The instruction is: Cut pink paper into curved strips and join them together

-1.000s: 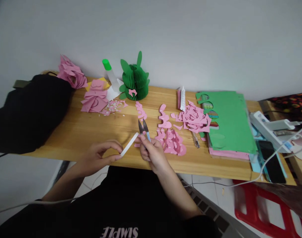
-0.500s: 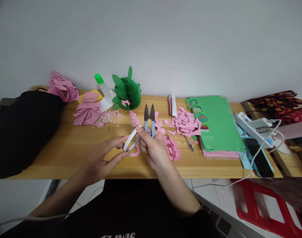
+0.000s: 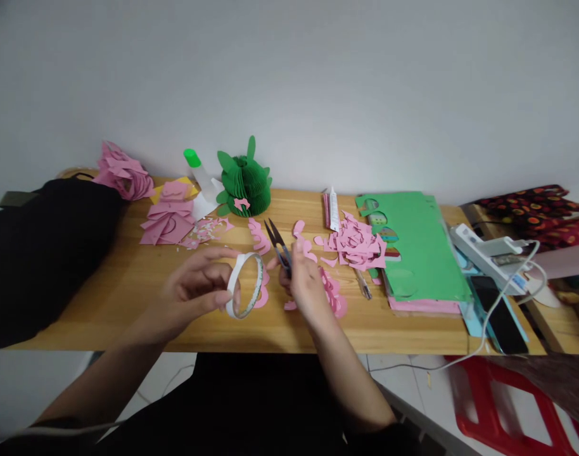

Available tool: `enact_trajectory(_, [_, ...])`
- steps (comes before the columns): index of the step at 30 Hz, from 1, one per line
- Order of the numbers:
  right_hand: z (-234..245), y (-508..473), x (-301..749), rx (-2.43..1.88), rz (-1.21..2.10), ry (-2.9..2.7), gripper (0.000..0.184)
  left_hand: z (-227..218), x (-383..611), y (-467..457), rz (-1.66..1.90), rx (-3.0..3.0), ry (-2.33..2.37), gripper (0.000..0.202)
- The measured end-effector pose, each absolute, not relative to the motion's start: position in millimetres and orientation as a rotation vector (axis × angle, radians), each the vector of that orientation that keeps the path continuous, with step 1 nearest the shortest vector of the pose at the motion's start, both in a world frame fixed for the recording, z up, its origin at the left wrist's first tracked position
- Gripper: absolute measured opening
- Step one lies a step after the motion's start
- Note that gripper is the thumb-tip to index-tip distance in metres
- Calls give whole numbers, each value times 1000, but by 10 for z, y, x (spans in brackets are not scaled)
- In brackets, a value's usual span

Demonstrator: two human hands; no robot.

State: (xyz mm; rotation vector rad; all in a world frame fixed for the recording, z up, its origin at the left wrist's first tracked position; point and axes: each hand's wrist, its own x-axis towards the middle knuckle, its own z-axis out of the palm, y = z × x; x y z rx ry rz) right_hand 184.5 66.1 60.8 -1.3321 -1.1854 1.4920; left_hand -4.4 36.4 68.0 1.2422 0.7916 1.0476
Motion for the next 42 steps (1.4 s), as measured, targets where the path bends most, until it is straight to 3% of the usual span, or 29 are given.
enact_trajectory(3, [679, 665, 2051, -1367, 1243, -1555, 65, 704, -66, 403, 1020, 1163, 790, 37])
enact_trajectory(7, [797, 675, 2202, -1321, 1151, -1899, 59, 727, -57, 426, 1018, 1145, 790, 36])
enact_trajectory(18, [917, 663, 2326, -1402, 931, -2037, 50, 752, -36, 422, 998, 1199, 835, 37])
enact_trajectory(29, [1015, 727, 2233, -1318, 1151, -2025, 52, 773, -27, 428, 905, 1238, 829, 39])
enact_trajectory(42, [1007, 723, 2223, -1343, 1021, -2090, 56, 766, -44, 421, 927, 1231, 815, 42])
